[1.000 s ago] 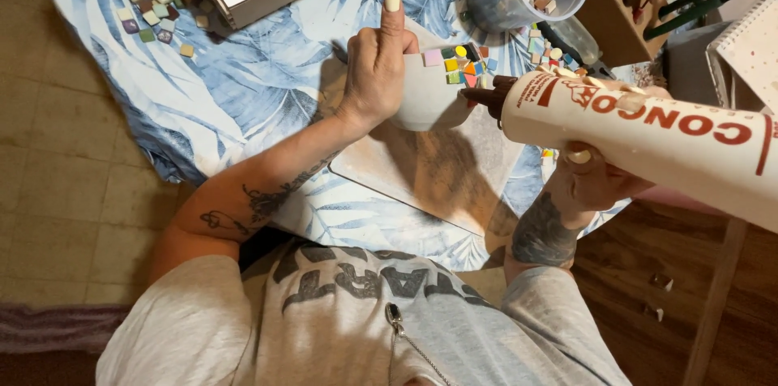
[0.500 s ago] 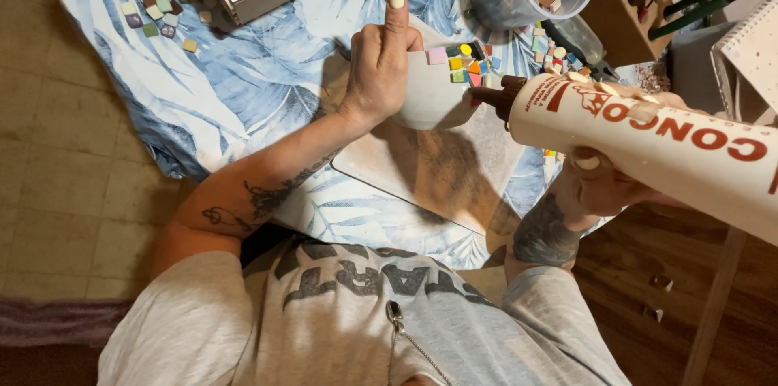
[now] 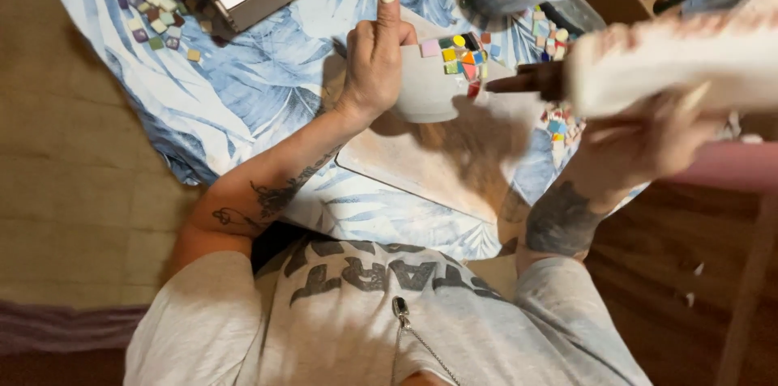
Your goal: Decorating a ceramic cup by gluing small mosaic tiles onto its surface in a pattern.
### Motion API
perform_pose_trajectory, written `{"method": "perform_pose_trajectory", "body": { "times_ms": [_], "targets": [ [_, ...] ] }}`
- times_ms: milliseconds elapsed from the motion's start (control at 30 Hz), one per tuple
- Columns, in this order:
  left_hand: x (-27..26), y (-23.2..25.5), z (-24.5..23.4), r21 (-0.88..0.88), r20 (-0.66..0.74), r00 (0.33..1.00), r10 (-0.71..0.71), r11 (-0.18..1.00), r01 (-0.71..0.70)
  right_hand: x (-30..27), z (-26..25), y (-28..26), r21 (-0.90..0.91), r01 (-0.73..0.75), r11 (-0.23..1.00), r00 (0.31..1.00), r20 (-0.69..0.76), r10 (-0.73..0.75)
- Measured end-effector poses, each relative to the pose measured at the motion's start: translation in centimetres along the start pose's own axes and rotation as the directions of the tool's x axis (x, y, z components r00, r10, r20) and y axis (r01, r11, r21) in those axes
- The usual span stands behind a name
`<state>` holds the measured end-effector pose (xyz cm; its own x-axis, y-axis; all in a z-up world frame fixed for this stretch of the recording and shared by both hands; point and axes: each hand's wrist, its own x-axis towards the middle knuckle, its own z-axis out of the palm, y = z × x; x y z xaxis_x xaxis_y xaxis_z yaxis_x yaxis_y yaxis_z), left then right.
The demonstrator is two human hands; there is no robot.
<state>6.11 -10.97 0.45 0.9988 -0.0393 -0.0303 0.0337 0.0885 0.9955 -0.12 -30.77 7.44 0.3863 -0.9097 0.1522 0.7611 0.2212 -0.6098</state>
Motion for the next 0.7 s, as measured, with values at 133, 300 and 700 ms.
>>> {"method": "perform_pose_trajectory", "body": {
  "times_ms": [133, 300, 700],
  "targets": [
    [0.0, -0.7, 0.1, -0.006, 0.037, 0.999, 0.002, 1.0, -0.002, 2.4, 1.6, -1.2, -0.278, -0.463, 0.842, 0.81, 0.253, 0.529],
    [-1.2, 1.8, -0.1, 0.17, 0.124, 0.986, -0.114, 0.981, 0.092, 5.6, -3.0, -3.7, -0.003, -0.987, 0.158, 0.143, 0.41, 0.901],
    [-1.2, 0.0, -1.1, -0.104, 0.056, 0.998, -0.014, 0.994, 0.02, 6.8, -11.2, -10.1, -0.885, 0.439, -0.155, 0.581, 0.148, 0.8]
  ]
}}
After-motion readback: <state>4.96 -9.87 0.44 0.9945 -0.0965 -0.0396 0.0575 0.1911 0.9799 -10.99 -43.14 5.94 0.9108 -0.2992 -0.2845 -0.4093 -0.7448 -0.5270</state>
